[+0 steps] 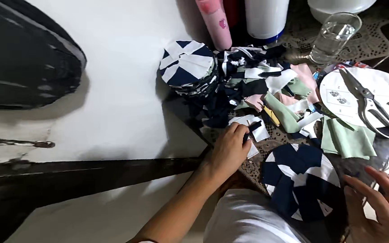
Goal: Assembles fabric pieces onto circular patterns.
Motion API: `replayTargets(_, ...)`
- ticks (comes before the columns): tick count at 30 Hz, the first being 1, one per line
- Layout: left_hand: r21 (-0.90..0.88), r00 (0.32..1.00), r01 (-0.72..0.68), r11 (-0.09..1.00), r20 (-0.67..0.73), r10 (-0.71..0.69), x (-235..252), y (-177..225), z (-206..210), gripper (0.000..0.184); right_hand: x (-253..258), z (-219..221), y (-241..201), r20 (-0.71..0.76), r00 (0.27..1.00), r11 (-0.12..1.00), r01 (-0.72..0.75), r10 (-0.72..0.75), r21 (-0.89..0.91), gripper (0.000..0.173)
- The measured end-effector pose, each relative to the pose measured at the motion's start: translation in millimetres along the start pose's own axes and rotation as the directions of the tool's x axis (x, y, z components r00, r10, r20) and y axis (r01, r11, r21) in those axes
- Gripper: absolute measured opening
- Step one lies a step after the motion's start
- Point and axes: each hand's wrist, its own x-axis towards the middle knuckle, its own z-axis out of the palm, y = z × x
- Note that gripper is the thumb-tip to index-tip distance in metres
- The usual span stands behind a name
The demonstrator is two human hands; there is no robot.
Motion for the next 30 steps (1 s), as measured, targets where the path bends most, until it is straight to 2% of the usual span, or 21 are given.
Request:
replayTargets(6,-0.028,0.989,-0.008,1.000,-0.147,0.004,-6,-8,11,0.013,-1,2,-5,0.024,1.000,1.000,0.017,-0.016,-0.020,0.021)
replayTargets(10,-0.155,0.993,0.106,0.982,-0.035,-0.113,-6,-7,-2,0.018,-2,2,-8,0.034,0.999,0.999,0.022,-0.021,-0.023,0.021)
replayTargets(14,-0.142,0.985,0.169,0.975,0.041,-0.165,-5,-5,-8,0.017,7,15,-32,0.093,0.993,0.997,0.077,-0.078,0.015,0.021)
replayTargets(21,-0.328,0.968,0.251,0.911,0.113,-0.225,-3,-21,-13,0.014,39,85,-76,0.200,0.947,0.967,0.244,-0.253,0.068,0.022)
replayTargets(25,-0.288,0.969,0.246,0.926,0.094,-0.228,-5,-18,-11,0.015,59,117,-91,0.260,0.925,0.961,0.265,-0.278,0.084,0.021)
replayTargets(30,-0.102,0.992,0.124,0.987,0.003,-0.124,-11,-10,-4,0.013,63,129,-95,0.283,0.911,0.954,0.291,-0.300,0.076,0.021)
